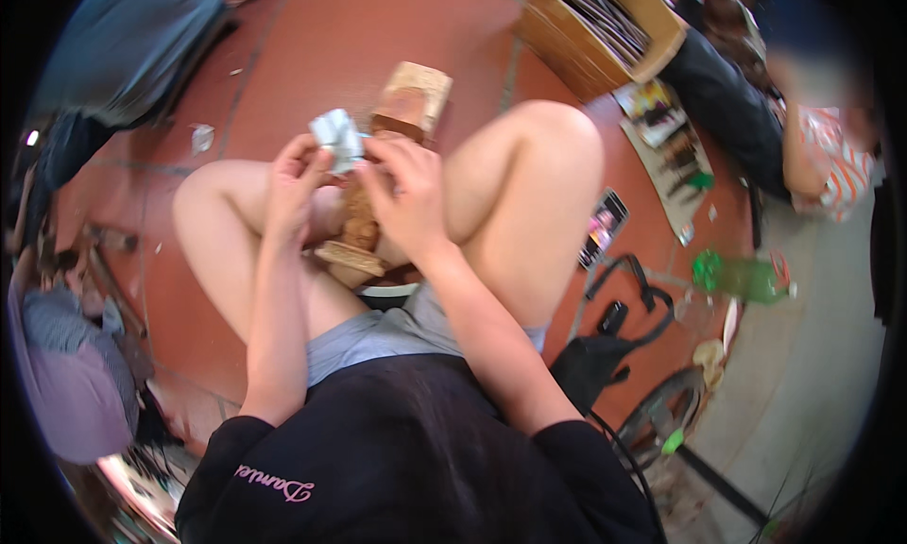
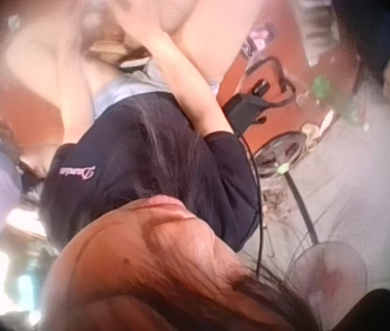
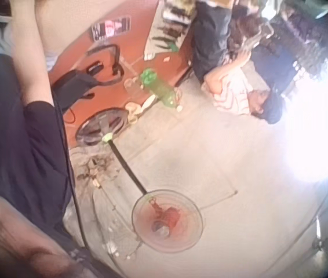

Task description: The person sits on the floor and carves a small wooden block using a handheld tool. They repeatedly scrape and shape the block, occasionally pausing to inspect the surface. The task continues throughout the clip with minor adjustments to grip and angle.

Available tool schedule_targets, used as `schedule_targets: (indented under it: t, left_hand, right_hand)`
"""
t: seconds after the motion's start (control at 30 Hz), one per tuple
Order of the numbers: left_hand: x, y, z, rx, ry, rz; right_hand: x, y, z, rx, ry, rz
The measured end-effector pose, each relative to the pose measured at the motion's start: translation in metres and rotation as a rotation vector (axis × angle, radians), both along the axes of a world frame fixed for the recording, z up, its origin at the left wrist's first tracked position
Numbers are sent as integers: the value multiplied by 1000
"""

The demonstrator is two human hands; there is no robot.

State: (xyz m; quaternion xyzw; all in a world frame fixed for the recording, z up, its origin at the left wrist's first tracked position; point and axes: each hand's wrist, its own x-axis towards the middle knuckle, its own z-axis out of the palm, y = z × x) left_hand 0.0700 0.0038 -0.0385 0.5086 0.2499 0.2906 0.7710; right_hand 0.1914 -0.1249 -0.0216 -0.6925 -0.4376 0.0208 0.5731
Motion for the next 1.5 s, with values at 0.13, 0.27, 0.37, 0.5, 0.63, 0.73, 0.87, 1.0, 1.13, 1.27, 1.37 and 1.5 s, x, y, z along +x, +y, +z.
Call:
schedule_targets:
  t: [0.13,0.27,0.37,0.5,0.63,0.73,0.87,1.0,1.13,1.27,1.37,1.5]
  left_hand:
    - [1,-3,6,5,0,-16]
    - [2,-5,14,-31,-15,-41]
    - [0,-3,17,-3,16,-75]
    - [-1,-1,16,9,19,-96]
    - [-6,3,16,-6,9,-158]
    - [-7,2,17,-4,30,-160]
    - [-7,1,19,-26,-8,-164]
    - [-8,4,16,-46,-32,-205]
    - [-8,2,14,-22,18,-157]
    - [-7,3,15,26,23,-133]
    - [-6,1,15,-39,8,-149]
    - [-5,2,13,-25,-30,-232]
  right_hand:
    - [0,0,3,-9,36,46]
    - [-3,-1,5,-72,82,48]
    - [-3,0,4,-48,186,43]
    - [-1,1,0,14,274,41]
    - [1,-2,-2,64,549,118]
    - [2,-4,-2,90,614,162]
    - [0,-2,0,143,602,141]
    - [-2,0,2,121,717,66]
    - [0,1,2,92,539,63]
    - [3,-1,4,84,300,22]
    - [3,-2,8,122,303,11]
    - [4,-1,10,133,293,9]
